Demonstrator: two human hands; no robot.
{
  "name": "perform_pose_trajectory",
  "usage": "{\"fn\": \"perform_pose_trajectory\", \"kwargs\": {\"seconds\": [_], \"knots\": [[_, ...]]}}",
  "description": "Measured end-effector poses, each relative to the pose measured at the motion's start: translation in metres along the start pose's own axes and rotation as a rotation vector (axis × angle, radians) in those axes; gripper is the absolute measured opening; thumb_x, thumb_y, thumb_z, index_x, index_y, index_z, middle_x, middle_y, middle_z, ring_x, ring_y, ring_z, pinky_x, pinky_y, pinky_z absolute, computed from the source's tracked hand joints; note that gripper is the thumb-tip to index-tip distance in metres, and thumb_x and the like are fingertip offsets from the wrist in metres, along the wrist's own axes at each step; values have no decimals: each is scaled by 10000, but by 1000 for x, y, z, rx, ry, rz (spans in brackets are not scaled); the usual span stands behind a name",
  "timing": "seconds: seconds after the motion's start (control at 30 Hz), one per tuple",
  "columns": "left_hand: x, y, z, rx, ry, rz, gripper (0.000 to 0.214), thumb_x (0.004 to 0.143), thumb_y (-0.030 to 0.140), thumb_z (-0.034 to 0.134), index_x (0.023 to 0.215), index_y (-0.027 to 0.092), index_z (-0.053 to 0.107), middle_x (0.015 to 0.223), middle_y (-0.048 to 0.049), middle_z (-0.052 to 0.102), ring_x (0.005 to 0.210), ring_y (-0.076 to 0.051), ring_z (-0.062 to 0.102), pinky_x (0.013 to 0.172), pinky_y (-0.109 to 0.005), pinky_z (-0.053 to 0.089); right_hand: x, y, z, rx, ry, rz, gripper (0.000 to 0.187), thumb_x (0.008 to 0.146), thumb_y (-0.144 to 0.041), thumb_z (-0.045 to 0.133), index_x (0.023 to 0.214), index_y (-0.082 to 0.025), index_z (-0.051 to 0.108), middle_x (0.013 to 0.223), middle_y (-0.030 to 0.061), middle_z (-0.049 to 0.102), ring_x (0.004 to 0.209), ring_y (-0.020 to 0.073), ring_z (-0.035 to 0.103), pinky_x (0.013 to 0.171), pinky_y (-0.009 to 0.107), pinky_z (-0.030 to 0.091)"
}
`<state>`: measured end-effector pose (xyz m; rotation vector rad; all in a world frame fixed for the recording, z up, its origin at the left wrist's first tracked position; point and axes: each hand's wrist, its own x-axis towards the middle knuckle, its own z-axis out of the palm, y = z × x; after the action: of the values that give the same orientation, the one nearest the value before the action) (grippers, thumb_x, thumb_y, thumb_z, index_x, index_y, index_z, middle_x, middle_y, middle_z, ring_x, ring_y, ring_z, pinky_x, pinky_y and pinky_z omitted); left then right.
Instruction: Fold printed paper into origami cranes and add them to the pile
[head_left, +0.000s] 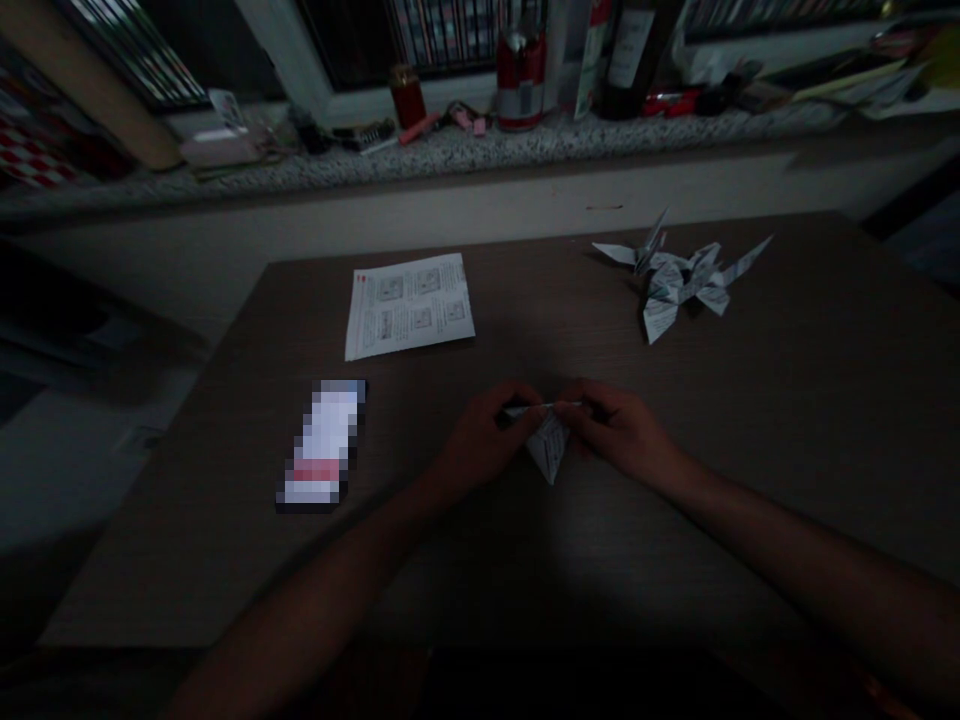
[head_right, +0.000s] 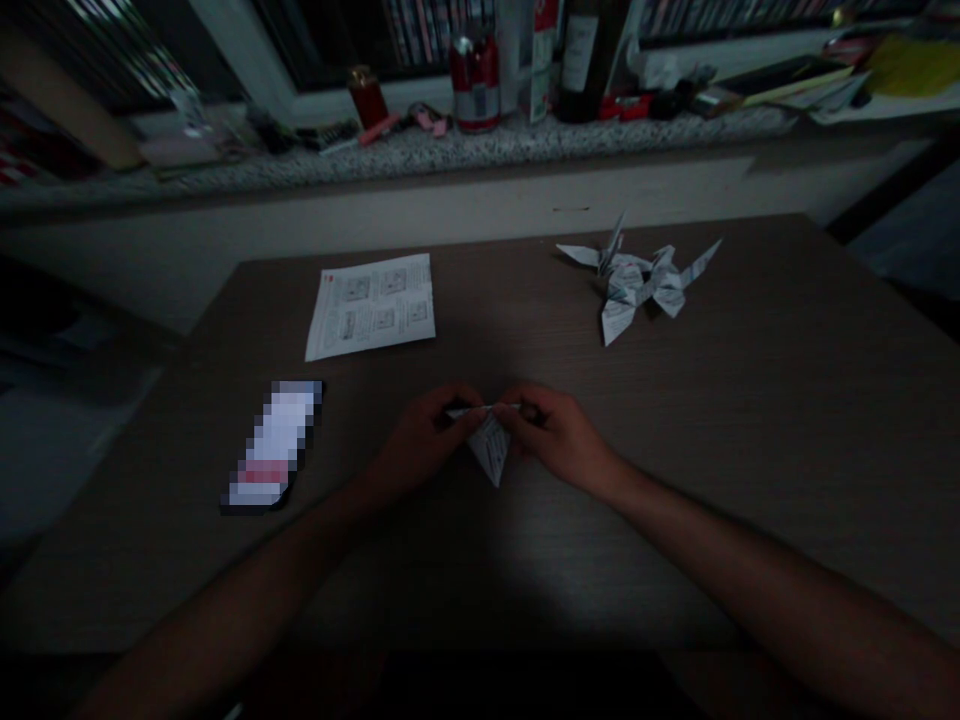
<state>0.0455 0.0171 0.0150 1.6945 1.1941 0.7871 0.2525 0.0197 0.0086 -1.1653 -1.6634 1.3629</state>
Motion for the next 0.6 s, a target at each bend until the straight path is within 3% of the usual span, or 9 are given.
{"fn": "perform_pose_trajectory", "kwargs": {"seconds": [0.2,0.4,0.6], "knots": [[1,-2,-2,5,42,31,163,963,349,635,932,198,688,884,7,701,842,-163,648,757,-260,475,2,3,-2,63,-15,23,283,935,-486,659,889,-210,702,592,-17,641,503,137,588,483,258,447],[1,-2,-5,14,40,15,194,960,381,637,940,198,695,880,5,708,815,-163,648,739,-263,480,2,2,-10,39,-88,11,403,974,-532,608,748,-205,677,616,3,657,533,135,601,521,267,474],[2,-2,-6,-36,40,-47,243,946,435,656,950,201,721,908,-14,736,832,-180,673,754,-278,502,2,2,-10,40,-82,-10,391,979,-546,596,811,-204,679,637,6,673,526,138,615,514,268,494]]}}
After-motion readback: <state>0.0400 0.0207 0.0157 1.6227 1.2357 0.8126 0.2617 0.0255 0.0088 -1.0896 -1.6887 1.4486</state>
